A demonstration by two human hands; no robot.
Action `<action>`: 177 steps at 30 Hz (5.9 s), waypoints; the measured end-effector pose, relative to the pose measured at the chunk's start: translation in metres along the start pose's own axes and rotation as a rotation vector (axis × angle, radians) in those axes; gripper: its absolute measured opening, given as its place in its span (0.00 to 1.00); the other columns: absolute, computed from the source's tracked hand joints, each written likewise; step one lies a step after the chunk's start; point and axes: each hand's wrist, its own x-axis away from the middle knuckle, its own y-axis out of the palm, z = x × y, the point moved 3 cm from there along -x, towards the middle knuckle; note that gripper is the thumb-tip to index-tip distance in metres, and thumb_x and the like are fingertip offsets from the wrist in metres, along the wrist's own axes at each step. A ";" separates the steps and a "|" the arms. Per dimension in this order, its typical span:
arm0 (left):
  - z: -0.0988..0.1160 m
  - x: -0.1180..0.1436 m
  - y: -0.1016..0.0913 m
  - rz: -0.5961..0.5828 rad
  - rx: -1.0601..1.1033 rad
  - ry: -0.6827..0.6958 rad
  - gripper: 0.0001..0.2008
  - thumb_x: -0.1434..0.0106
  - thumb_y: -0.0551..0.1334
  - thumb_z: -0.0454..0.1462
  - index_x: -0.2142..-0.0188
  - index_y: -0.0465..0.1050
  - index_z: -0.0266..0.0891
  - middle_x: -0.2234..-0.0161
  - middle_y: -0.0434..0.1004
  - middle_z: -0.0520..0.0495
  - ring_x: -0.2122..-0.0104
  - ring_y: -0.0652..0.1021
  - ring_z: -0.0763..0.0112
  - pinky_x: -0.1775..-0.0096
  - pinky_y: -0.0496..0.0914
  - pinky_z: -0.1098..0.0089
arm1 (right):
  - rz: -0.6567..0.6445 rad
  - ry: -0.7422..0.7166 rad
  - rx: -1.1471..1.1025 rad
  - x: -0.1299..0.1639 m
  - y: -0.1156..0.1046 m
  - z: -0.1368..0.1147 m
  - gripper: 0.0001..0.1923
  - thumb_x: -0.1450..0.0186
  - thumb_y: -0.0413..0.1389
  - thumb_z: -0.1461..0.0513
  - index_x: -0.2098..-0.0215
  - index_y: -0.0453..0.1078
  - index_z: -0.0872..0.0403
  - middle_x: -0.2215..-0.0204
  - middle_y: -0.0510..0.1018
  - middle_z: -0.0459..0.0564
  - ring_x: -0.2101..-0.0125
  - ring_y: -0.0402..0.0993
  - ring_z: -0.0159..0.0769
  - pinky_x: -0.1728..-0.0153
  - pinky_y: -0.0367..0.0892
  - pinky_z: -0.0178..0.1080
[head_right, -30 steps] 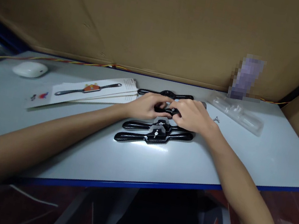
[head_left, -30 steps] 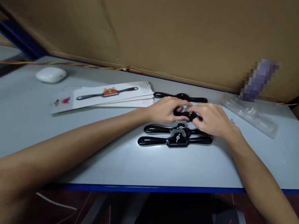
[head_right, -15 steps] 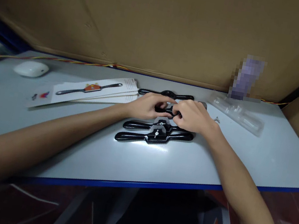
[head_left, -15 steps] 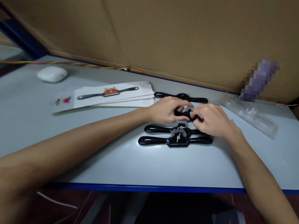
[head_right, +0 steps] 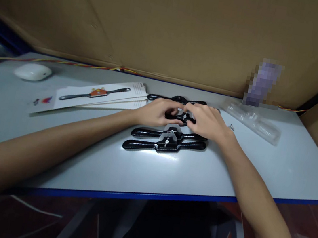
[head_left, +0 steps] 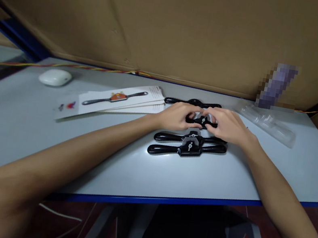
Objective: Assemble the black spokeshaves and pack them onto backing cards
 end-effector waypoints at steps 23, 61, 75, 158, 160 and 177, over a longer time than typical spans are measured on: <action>0.002 0.000 -0.001 0.006 0.016 -0.007 0.29 0.32 0.66 0.57 0.44 0.81 0.38 0.72 0.72 0.53 0.72 0.72 0.68 0.64 0.65 0.69 | -0.018 -0.043 -0.135 -0.001 -0.001 0.008 0.15 0.27 0.53 0.64 0.47 0.77 0.54 0.59 0.84 0.54 0.61 0.74 0.43 0.61 0.58 0.41; 0.002 -0.001 -0.001 -0.005 0.018 -0.017 0.29 0.32 0.66 0.57 0.44 0.81 0.38 0.71 0.74 0.52 0.73 0.71 0.68 0.64 0.63 0.69 | -0.030 -0.058 -0.208 -0.004 0.005 0.016 0.09 0.26 0.56 0.64 0.49 0.73 0.51 0.63 0.80 0.48 0.65 0.70 0.38 0.61 0.58 0.39; 0.002 -0.001 -0.001 -0.008 0.019 -0.021 0.28 0.32 0.65 0.57 0.45 0.81 0.38 0.72 0.73 0.53 0.72 0.71 0.68 0.64 0.63 0.69 | -0.035 -0.052 -0.204 -0.005 0.007 0.015 0.08 0.27 0.55 0.63 0.50 0.72 0.51 0.63 0.79 0.48 0.65 0.71 0.38 0.61 0.58 0.39; 0.002 -0.003 0.001 -0.015 -0.001 -0.030 0.24 0.31 0.65 0.54 0.50 0.79 0.37 0.68 0.75 0.49 0.71 0.72 0.67 0.64 0.63 0.68 | -0.008 0.132 0.146 -0.009 0.006 -0.021 0.22 0.20 0.47 0.59 0.44 0.82 0.57 0.50 0.85 0.62 0.56 0.79 0.48 0.64 0.59 0.44; 0.002 -0.003 0.002 -0.024 -0.004 -0.041 0.25 0.31 0.65 0.53 0.47 0.80 0.37 0.68 0.75 0.49 0.70 0.72 0.66 0.64 0.64 0.68 | -0.011 0.158 0.121 -0.012 0.008 -0.022 0.22 0.20 0.47 0.61 0.45 0.83 0.58 0.50 0.85 0.62 0.55 0.80 0.49 0.63 0.60 0.44; 0.001 -0.003 0.000 -0.009 0.030 -0.022 0.26 0.30 0.65 0.56 0.48 0.81 0.37 0.70 0.74 0.51 0.72 0.70 0.68 0.65 0.62 0.69 | 0.010 -0.093 -0.255 -0.003 0.007 0.011 0.21 0.28 0.55 0.68 0.40 0.79 0.52 0.62 0.84 0.50 0.65 0.75 0.38 0.60 0.62 0.38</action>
